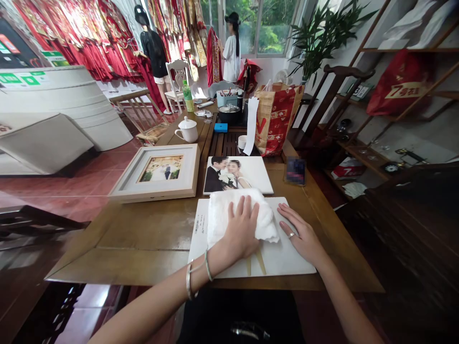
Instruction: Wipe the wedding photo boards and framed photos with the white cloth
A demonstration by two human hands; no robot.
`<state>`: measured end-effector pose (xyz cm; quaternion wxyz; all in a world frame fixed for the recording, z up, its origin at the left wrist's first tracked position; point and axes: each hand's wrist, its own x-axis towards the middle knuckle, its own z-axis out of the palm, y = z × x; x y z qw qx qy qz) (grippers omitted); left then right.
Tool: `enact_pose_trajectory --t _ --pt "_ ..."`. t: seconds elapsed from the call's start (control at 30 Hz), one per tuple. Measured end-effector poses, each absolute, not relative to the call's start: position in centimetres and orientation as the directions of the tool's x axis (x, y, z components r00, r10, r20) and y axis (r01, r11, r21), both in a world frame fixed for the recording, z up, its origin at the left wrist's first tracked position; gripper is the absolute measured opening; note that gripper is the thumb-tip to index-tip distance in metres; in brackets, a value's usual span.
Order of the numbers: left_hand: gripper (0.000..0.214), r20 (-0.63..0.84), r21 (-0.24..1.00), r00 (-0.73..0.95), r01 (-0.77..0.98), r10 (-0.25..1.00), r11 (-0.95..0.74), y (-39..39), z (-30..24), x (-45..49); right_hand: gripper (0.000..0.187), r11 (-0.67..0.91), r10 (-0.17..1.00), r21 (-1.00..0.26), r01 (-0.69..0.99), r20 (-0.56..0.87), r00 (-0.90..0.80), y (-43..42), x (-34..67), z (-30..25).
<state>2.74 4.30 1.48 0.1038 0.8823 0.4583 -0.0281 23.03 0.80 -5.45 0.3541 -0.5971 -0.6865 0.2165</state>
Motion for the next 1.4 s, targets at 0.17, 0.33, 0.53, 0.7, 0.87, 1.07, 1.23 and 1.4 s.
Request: enact_pose_trajectory --t 0.17,0.33,0.53,0.7,0.87,1.07,1.23,1.4 --pt "0.093 -0.180 0.106 0.653 0.757 0.736 -0.645 -2.9 1.1 2.3 0.040 0.209 0.968 -0.727 0.655 0.249 -0.032 0.9 23.2 -5.8" --pt "0.096 -0.167 0.150 0.740 0.672 0.651 -0.725 -6.8 0.9 2.3 0.040 0.219 0.965 -0.733 0.644 0.262 -0.030 0.9 23.1 -5.6" --pt "0.095 -0.152 0.043 0.629 0.775 0.763 -0.630 -1.1 1.6 5.7 0.043 0.241 0.964 -0.770 0.591 0.261 -0.052 0.9 23.6 -5.7" --pt "0.089 -0.091 0.049 0.519 0.855 0.850 -0.517 3.8 0.6 8.2 0.059 0.208 0.966 -0.805 0.556 0.258 0.013 0.8 23.9 -6.3" --pt "0.093 -0.100 0.029 0.562 0.826 0.821 -0.562 2.0 0.3 7.8 0.046 0.163 0.970 -0.836 0.525 0.233 0.070 0.9 23.7 -6.1" --pt "0.104 -0.163 0.042 0.731 0.676 0.662 -0.736 -5.1 0.7 6.3 0.045 0.131 0.982 -0.848 0.514 0.182 0.050 0.9 23.8 -5.9" --pt "0.095 -0.148 0.036 0.682 0.727 0.716 -0.686 -3.5 1.0 7.0 0.045 0.173 0.977 -0.849 0.499 0.214 0.024 0.8 23.9 -6.1" --pt "0.092 -0.124 0.001 0.576 0.814 0.808 -0.581 2.8 0.6 8.9 0.054 0.219 0.966 -0.843 0.491 0.260 0.015 0.8 23.7 -6.1"
